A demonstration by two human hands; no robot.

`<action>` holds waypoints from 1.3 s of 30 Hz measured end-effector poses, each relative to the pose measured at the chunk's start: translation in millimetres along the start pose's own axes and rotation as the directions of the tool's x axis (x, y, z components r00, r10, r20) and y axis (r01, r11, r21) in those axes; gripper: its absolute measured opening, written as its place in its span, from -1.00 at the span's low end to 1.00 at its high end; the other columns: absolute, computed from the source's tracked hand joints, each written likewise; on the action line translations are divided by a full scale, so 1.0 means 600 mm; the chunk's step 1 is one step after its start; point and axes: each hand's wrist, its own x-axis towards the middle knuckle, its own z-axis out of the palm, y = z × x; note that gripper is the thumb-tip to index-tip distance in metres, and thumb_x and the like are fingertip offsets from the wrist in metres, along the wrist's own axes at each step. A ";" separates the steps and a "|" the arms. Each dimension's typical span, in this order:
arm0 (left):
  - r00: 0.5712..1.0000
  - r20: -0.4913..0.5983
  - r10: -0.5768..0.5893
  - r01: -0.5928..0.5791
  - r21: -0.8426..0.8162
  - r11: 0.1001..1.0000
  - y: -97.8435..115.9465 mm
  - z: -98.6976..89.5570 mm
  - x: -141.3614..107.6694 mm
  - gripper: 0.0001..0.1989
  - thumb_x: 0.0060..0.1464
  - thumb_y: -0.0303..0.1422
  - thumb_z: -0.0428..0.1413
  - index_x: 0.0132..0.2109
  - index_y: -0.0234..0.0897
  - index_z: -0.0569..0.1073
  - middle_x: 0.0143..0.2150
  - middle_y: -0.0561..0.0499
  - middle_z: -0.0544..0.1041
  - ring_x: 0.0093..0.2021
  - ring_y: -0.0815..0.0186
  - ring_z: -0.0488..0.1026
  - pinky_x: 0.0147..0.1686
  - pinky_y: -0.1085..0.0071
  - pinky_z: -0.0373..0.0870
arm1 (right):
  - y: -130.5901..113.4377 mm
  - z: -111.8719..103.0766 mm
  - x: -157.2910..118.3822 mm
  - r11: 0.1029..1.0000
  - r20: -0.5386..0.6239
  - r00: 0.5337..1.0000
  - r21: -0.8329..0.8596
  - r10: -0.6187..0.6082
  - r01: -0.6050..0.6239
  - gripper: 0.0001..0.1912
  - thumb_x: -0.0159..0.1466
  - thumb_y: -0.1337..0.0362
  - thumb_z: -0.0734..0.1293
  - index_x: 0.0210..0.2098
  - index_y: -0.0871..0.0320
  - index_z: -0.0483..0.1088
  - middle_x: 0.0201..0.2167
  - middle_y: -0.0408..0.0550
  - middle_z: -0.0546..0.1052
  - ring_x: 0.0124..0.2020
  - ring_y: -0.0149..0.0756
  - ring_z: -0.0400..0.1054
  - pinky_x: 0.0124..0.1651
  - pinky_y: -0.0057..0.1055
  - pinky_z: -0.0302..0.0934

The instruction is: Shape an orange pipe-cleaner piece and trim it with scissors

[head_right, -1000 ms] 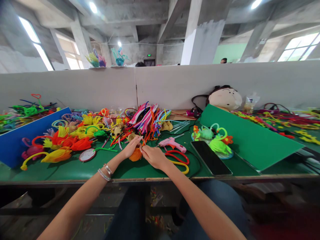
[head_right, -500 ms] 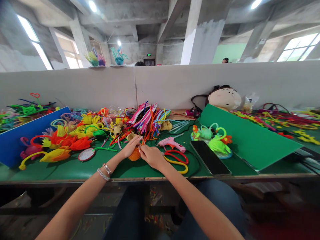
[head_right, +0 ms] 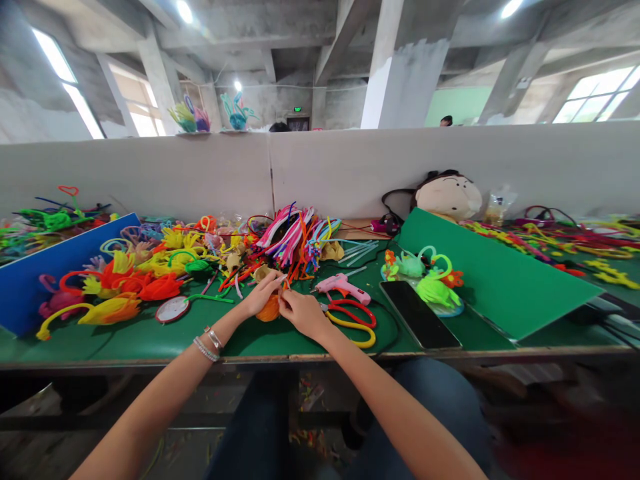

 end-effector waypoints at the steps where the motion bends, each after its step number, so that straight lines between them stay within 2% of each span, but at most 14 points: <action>1: 1.000 -0.001 0.002 -0.002 0.000 1.000 0.000 0.000 0.000 -0.75 0.06 -0.16 -0.09 -0.32 -0.28 0.24 -0.59 0.18 0.25 -0.56 0.47 0.22 -0.41 0.49 0.20 | 0.000 0.000 0.000 1.000 0.005 1.000 0.015 0.002 -0.002 -0.86 0.22 0.31 0.09 -0.39 0.15 0.23 -0.46 -0.13 0.40 -0.48 -0.41 0.27 -0.45 -0.49 -0.07; 7: 1.000 0.024 -0.007 0.009 -0.066 0.998 -0.007 -0.004 0.002 -0.76 0.08 -0.17 -0.11 -0.30 -0.27 0.23 -0.63 0.18 0.27 -0.56 0.44 0.27 -0.40 0.47 0.21 | 0.005 -0.019 -0.007 0.980 0.083 0.995 0.192 -0.060 0.043 -0.74 0.31 0.21 -0.06 -0.34 0.12 0.17 -0.43 -0.13 0.38 -0.44 -0.39 0.26 -0.41 -0.49 0.00; 10: 1.000 0.018 -0.025 0.026 -0.066 0.997 -0.011 -0.006 0.002 -0.75 0.07 -0.16 -0.10 -0.30 -0.27 0.23 -0.63 0.18 0.26 -0.58 0.45 0.24 -0.45 0.48 0.19 | 0.006 -0.034 -0.012 0.965 0.135 0.986 0.253 -0.100 0.063 -0.76 0.30 0.22 -0.06 -0.33 0.12 0.15 -0.43 -0.14 0.36 -0.46 -0.40 0.23 -0.41 -0.48 0.02; 16: 0.998 0.028 -0.049 0.051 -0.059 0.997 -0.013 -0.007 0.003 -0.73 0.07 -0.14 -0.12 -0.28 -0.28 0.23 -0.63 0.18 0.25 -0.61 0.46 0.23 -0.50 0.48 0.17 | 0.003 -0.051 -0.014 0.968 0.211 0.969 0.237 -0.131 0.079 -0.87 0.23 0.26 0.05 -0.28 0.14 0.15 -0.48 -0.18 0.32 -0.54 -0.44 0.16 -0.47 -0.50 -0.02; 28: 0.998 0.042 -0.043 0.046 -0.072 0.996 -0.012 -0.006 0.003 -0.71 0.06 -0.13 -0.11 -0.27 -0.29 0.24 -0.62 0.17 0.25 -0.60 0.45 0.24 -0.48 0.46 0.21 | 0.004 -0.047 -0.012 0.964 0.207 0.969 0.255 -0.137 0.081 -0.87 0.22 0.26 0.06 -0.32 0.15 0.17 -0.50 -0.19 0.30 -0.53 -0.45 0.15 -0.47 -0.50 -0.05; 39: 0.999 0.032 -0.022 0.023 -0.032 0.999 -0.007 -0.003 0.001 -0.72 0.07 -0.14 -0.11 -0.30 -0.29 0.25 -0.63 0.17 0.24 -0.61 0.47 0.20 -0.52 0.49 0.16 | 0.005 -0.043 -0.010 0.978 0.200 0.972 0.190 -0.120 0.081 -0.94 0.17 0.31 0.11 -0.38 0.16 0.17 -0.51 -0.20 0.31 -0.55 -0.47 0.14 -0.48 -0.52 -0.08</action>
